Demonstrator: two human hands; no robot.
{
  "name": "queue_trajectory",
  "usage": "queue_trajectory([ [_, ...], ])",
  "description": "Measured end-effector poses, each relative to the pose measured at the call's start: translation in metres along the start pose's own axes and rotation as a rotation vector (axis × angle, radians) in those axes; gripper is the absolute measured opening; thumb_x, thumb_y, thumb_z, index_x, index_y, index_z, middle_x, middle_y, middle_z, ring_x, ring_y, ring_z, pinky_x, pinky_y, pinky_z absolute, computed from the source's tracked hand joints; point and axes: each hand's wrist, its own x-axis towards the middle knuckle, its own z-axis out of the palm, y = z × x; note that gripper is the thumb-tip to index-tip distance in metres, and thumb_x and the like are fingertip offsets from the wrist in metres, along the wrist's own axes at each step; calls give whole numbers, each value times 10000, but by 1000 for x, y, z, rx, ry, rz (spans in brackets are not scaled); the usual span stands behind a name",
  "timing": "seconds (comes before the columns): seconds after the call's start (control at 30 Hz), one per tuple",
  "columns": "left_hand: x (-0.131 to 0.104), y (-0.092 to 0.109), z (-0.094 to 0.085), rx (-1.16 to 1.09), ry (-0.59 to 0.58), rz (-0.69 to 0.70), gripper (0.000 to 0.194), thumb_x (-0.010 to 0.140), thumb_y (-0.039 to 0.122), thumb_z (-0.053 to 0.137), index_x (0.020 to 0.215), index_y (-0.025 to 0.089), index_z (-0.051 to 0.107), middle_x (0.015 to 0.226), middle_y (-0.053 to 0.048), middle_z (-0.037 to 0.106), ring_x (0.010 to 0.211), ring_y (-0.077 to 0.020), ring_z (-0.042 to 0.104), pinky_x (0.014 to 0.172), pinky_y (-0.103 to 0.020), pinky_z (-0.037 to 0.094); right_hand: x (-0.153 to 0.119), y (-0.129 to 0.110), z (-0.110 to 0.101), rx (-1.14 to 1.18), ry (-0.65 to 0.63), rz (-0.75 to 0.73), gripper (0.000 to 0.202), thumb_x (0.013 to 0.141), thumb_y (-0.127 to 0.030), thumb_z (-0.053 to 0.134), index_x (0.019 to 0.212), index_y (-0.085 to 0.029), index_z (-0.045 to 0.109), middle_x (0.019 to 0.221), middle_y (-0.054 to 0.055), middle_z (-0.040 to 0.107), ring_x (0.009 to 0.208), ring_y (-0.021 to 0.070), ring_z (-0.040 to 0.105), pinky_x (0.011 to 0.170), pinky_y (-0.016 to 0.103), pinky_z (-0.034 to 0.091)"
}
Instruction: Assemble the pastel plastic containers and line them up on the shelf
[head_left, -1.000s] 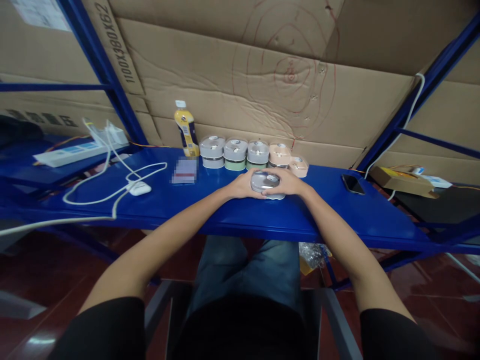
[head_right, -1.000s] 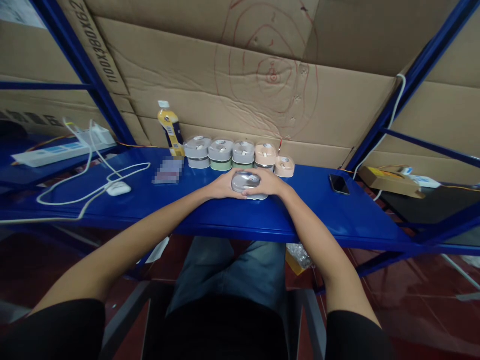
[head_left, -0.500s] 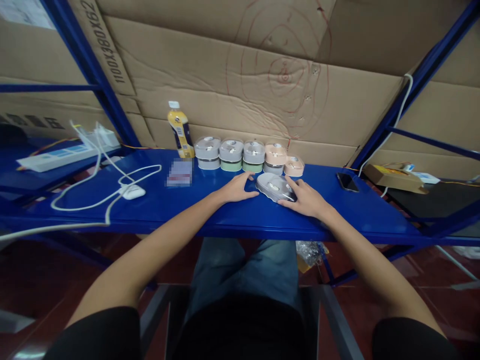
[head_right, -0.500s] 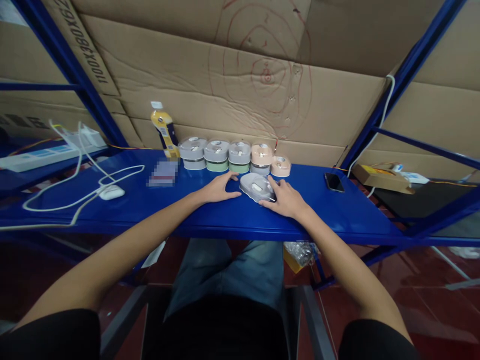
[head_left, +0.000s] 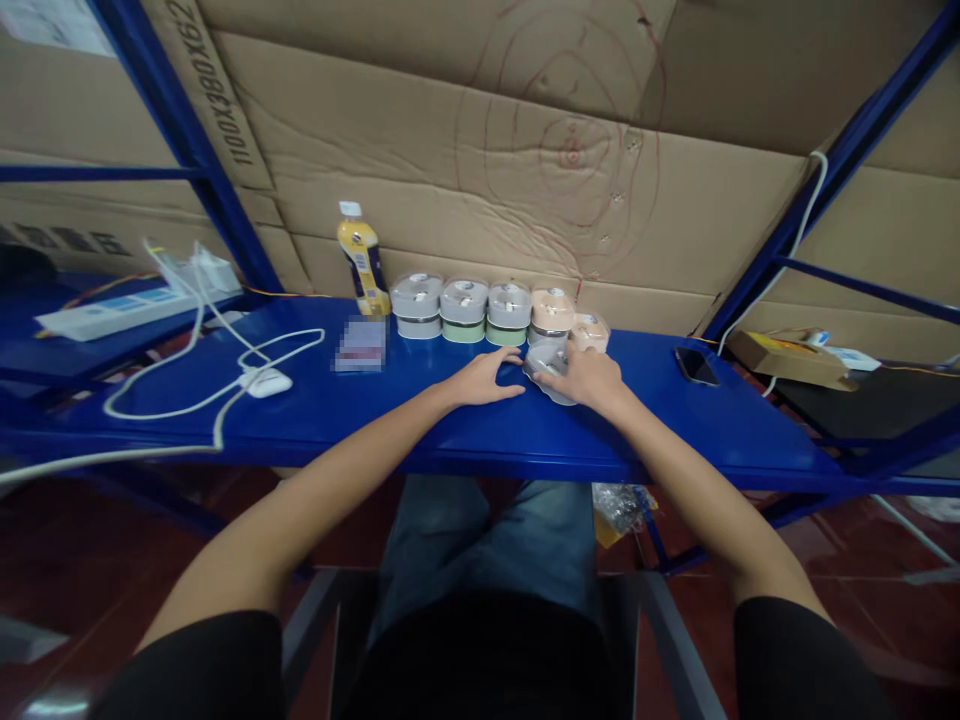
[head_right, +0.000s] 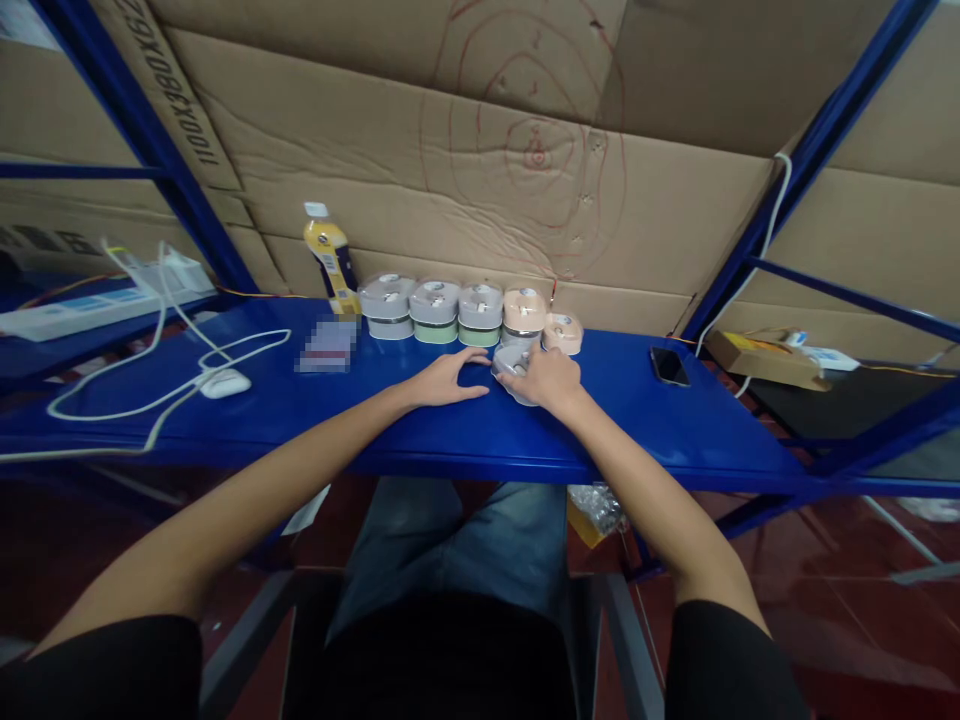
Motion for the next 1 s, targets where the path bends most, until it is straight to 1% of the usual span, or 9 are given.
queue_trajectory([
  [0.13,0,2,-1,4,-4,-17,845,852,532,799,1548,157,500,1503,-181,706,1426,-385,658,1230,-538,485,0,-9,-1,-19,-42,55,941,906,-801,643,1537,-107,582,1420,309,692,1287,485,691,997,561,568],
  [0.37,0,3,-1,-1,-11,-13,843,859,546,779,1547,152,493,1518,-183,696,1433,-399,648,1221,-549,484,20,-9,4,-1,-75,30,953,912,-757,673,1582,-95,522,1532,314,609,1366,493,641,1063,584,546],
  [0.47,-1,3,-2,-4,-9,-12,824,872,540,762,1551,162,489,1514,-174,699,1437,-391,646,1219,-550,485,12,-2,5,3,-65,17,946,928,-748,652,1600,-101,493,1544,322,588,1364,508,632,1055,588,545],
  [0.57,-2,3,-2,14,-11,-26,806,890,546,739,1554,164,490,1525,-175,689,1443,-386,641,1220,-549,486,-10,23,7,-26,-38,54,932,939,-780,612,1608,-144,481,1509,318,602,1332,520,646,1035,595,549],
  [0.63,-2,3,-2,32,-15,-34,776,898,556,726,1533,161,518,1528,-182,684,1438,-382,644,1215,-543,494,-23,51,8,-65,-13,137,963,936,-829,571,1604,-140,481,1475,334,604,1303,534,662,1014,604,558],
  [0.7,-1,4,-2,54,-18,-30,718,903,554,716,1486,162,569,1516,-183,687,1429,-380,650,1213,-540,500,-25,83,9,-93,25,248,1027,933,-872,531,1621,-113,451,1474,356,582,1294,541,669,1010,609,562],
  [0.8,0,4,-3,84,-23,-23,650,907,546,702,1429,167,621,1496,-176,696,1412,-379,658,1215,-542,500,-1,125,10,-99,113,407,1025,959,-849,507,1602,-52,455,1504,386,538,1324,541,657,1062,614,538],
  [0.87,0,4,-4,96,-35,-25,644,911,554,691,1424,169,628,1498,-173,693,1410,-379,656,1215,-542,501,27,141,10,-52,119,481,915,1037,-748,423,1576,-11,472,1505,405,532,1373,529,629,1095,614,516],
  [1.0,1,5,-6,111,-52,-25,663,907,590,676,1419,172,637,1500,-172,691,1417,-382,649,1219,-526,501,80,145,10,66,128,552,706,1083,-552,417,1549,-29,510,1558,368,505,1413,487,610,1129,580,505],
])
